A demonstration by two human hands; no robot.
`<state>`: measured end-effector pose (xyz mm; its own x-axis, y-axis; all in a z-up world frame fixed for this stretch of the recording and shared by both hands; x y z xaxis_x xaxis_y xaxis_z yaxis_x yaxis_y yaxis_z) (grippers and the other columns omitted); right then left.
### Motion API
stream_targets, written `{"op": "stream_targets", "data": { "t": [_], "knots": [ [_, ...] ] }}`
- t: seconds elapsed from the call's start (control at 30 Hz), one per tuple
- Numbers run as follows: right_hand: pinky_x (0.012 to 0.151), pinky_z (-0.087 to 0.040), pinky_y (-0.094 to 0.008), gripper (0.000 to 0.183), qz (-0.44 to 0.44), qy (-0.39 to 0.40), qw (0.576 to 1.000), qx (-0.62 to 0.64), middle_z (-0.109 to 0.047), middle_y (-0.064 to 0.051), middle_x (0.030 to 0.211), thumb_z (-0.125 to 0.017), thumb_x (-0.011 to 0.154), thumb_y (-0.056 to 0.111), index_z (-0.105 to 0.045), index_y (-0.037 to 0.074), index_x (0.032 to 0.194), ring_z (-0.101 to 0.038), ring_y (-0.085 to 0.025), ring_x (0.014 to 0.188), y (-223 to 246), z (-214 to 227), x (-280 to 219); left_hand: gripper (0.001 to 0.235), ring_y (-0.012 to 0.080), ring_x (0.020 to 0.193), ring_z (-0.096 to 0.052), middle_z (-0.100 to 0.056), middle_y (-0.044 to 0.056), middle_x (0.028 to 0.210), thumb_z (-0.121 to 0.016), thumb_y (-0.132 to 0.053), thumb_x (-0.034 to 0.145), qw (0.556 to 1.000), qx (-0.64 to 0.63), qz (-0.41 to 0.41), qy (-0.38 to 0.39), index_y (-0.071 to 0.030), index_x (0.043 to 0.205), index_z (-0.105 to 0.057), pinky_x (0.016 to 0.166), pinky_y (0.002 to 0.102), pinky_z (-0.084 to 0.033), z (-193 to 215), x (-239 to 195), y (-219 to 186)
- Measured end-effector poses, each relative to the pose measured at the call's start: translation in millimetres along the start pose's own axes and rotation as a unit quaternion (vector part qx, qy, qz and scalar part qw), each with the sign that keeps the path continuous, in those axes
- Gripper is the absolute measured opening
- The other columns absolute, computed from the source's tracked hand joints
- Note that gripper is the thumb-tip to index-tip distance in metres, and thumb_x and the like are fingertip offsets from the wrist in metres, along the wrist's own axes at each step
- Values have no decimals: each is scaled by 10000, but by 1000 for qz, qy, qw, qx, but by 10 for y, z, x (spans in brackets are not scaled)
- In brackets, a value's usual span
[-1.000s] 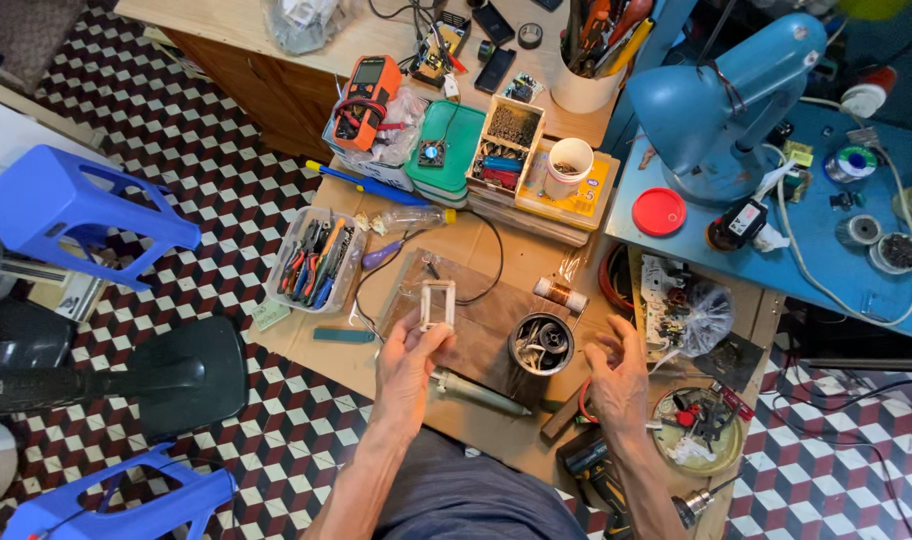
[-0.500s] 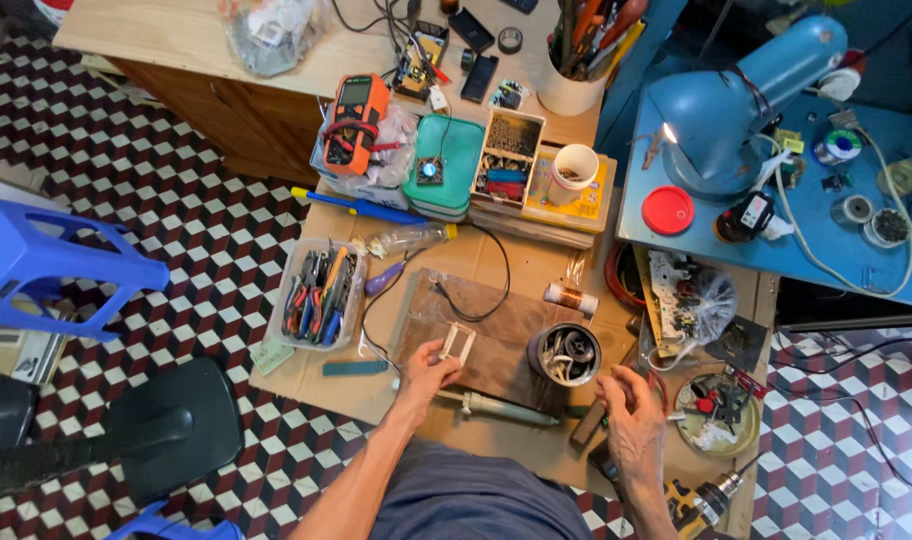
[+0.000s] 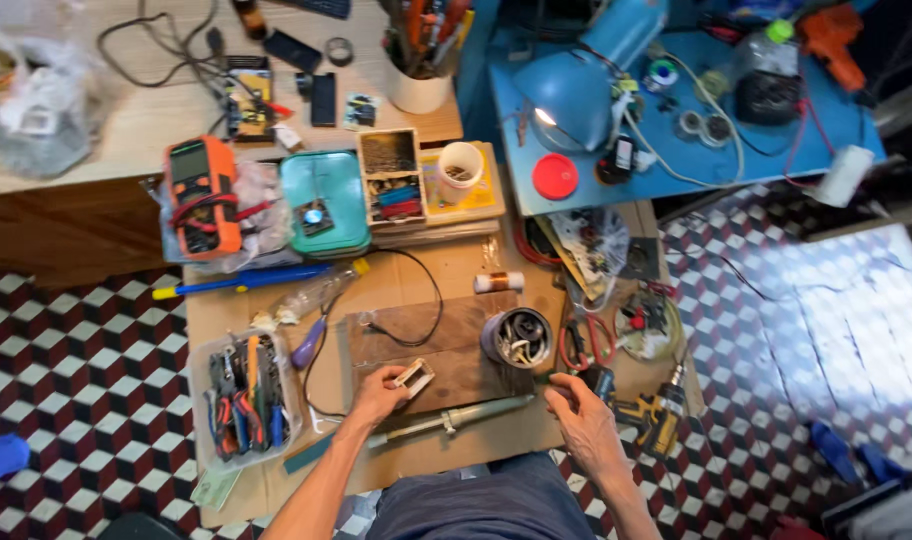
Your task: The person assembles small electrical components on a cluttered workbench. They handle a white plastic housing, insert a blue rectangular component, and use a yellow utility knife to trim or adjust parts. The person repeatedly picks up, inspects, and places components into a metal can.
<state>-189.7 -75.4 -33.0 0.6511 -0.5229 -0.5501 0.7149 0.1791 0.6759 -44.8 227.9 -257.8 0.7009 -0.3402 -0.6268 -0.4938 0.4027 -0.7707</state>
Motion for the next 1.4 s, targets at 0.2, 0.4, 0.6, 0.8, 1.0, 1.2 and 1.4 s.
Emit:
{"op": "stream_targets", "data": {
  "t": [0.2, 0.4, 0.6, 0.8, 1.0, 1.2, 1.4],
  "knots": [
    [818, -570, -306, 408, -49, -22, 999, -1, -774, -135, 990, -639, 944, 277, -661, 31, 1268, -739, -165, 888, -373, 266, -178, 526, 234, 854, -709, -763, 117, 955, -794, -128, 747, 998, 57, -3, -10, -80, 1261, -692, 762, 363, -568, 2, -14, -132],
    [768, -561, -286, 381, -42, -72, 995, 50, -803, -110, 956, -627, 935, 308, -771, -9, 1090, -722, -142, 803, -573, 472, 20, 595, 424, 1058, -663, -681, 223, 1216, -805, -235, 753, 916, 311, -153, -202, -73, 1305, -657, 810, 472, -534, 120, -443, -723],
    [990, -510, -322, 426, 98, -80, 992, 20, -735, -117, 1326, -582, 944, 318, -813, -22, 1054, -712, -209, 1147, -112, 794, 381, 414, 338, 983, -752, -785, 215, 1030, -548, -345, 1013, 985, 22, 30, -171, -105, 1318, -693, 861, 427, -571, -165, -738, -1313],
    [1191, -271, -393, 655, 373, -14, 928, -23, -406, -178, 1603, -542, 995, 360, -386, 29, 1538, -368, -306, 1490, 817, 801, 180, 569, 232, 1292, -593, -635, 139, 1398, -506, -408, 992, 906, -418, -65, -3, -32, 1417, -544, 1109, 382, -431, -1158, -629, -2171],
    [1221, -219, -433, 547, 531, 72, 843, -46, -460, -170, 1591, -431, 1053, 361, -512, 40, 1488, -332, -338, 1522, 831, 77, 622, 832, 314, 1478, -358, -394, 174, 1603, -384, -648, 988, 749, -624, -162, 154, -67, 1583, -341, 1225, 442, -279, -1868, -833, -2585],
    [1075, -430, -457, 558, -59, 308, 850, 424, -603, -150, 1417, -376, 1035, 515, -553, 122, 1389, -566, -301, 1280, 806, -739, 1425, 633, 335, 1451, -461, -548, 205, 1520, -388, -532, 1059, 914, -265, -278, -130, -67, 1468, -519, 1213, 430, -329, -1392, -939, -2455],
    [1058, -502, -392, 789, 0, 533, 797, 283, -705, -199, 1368, -438, 963, 593, -617, -49, 1386, -675, -290, 1261, 1032, -1904, 1110, 550, 435, 1307, -476, -492, 279, 1475, -448, -179, 1041, 797, 275, -254, -473, 19, 1551, -509, 1094, 470, -377, 497, -1093, -2203]
  ]
}}
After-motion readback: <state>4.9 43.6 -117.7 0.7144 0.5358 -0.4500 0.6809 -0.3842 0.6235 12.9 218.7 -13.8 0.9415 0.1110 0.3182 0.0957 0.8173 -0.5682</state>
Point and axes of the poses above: each hand's wrist, its own x-axis towards the middle knuckle, its own z-axis out of the back of the hand, y = z × x, the point moved 2 cm from there along x, towards the middle knuckle
